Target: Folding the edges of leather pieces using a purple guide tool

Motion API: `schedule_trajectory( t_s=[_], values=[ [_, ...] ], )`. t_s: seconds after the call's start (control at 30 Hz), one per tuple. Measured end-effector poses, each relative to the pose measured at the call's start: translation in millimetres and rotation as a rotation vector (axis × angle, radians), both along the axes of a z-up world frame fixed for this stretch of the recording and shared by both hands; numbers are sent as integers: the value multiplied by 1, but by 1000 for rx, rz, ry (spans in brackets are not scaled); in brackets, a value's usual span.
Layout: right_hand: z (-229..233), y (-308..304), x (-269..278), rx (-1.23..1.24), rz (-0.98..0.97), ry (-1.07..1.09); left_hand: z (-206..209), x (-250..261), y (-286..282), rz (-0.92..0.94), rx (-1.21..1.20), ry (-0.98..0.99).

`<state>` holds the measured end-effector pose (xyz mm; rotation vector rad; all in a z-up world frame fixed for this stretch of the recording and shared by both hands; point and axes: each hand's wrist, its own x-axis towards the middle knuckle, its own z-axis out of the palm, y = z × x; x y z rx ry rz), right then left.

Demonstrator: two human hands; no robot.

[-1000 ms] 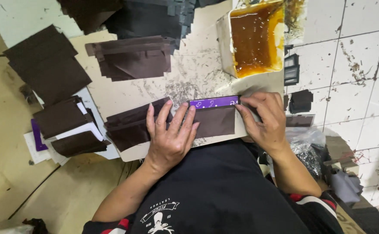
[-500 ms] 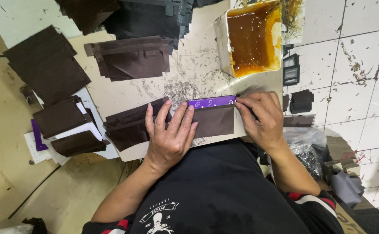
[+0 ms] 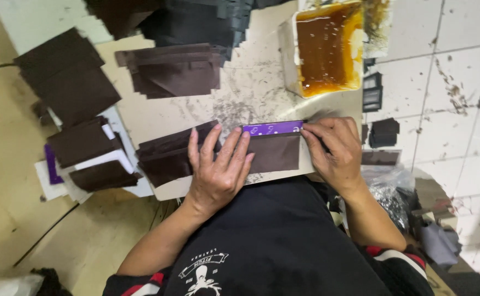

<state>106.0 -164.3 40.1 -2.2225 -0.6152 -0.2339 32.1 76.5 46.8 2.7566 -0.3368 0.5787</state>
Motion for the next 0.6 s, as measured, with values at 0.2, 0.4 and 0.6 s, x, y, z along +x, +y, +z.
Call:
schedule_trajectory(
  t_s=[0.2,0.4,0.6],
  values=[
    [-6,-3,-1,-22,32,0,-3,-5,1,8,-1,1],
    [-8,-4,-3,-38,23,2,-8,-7,1,4,-14,-9],
    [-11,-6,-4,-45,28,-9,-5,-6,0,1,-27,-7]
  ],
)
